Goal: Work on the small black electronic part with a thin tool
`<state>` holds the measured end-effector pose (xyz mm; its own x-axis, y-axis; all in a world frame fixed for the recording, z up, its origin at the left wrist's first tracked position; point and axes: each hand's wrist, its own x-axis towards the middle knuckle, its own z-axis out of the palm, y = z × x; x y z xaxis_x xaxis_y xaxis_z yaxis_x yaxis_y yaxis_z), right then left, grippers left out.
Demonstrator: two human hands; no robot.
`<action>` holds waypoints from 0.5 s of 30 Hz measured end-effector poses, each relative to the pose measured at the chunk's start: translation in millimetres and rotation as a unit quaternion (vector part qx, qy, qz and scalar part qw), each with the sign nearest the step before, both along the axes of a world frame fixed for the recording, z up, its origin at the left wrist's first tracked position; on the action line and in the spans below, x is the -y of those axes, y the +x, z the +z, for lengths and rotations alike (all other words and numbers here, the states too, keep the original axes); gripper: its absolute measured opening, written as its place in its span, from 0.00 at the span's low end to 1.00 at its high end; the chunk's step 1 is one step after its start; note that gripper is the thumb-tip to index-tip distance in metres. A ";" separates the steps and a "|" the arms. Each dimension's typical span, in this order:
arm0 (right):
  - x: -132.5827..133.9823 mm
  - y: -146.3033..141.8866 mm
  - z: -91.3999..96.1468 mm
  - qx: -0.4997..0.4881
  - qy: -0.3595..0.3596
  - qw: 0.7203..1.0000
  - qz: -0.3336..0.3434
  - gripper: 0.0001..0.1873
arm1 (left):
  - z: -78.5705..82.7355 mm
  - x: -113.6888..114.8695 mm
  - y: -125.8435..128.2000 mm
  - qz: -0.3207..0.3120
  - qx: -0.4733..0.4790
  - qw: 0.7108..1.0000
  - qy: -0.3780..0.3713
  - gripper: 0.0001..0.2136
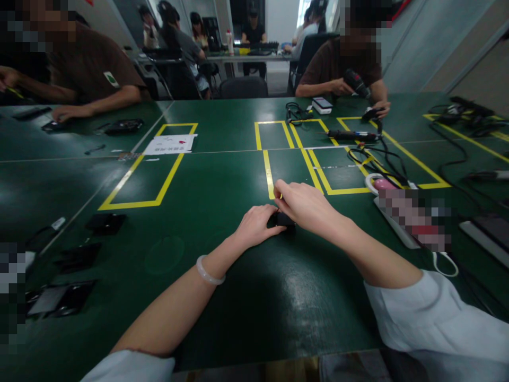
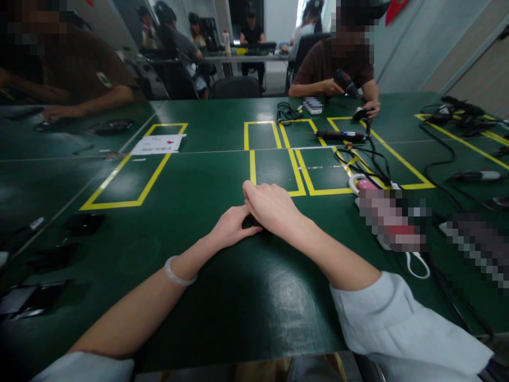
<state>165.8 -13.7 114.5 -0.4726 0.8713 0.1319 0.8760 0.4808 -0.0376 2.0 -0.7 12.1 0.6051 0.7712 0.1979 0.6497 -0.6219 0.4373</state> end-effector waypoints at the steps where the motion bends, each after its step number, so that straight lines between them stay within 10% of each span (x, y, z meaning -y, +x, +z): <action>1: 0.3 0.1 0.6 -0.003 -0.001 1.000 0.002 0.09 | 0.3 0.0 -0.1 -0.001 0.001 1.000 -0.001 0.21; 15: -0.1 -0.1 0.0 0.016 0.013 1.000 -0.004 0.09 | 1.2 0.8 0.1 0.003 0.005 1.000 -0.005 0.21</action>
<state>165.6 -13.7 114.5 -0.4693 0.8719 0.1397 0.8807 0.4736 0.0025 2.1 -1.5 13.3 0.5990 0.7765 0.1957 0.6489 -0.6139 0.4495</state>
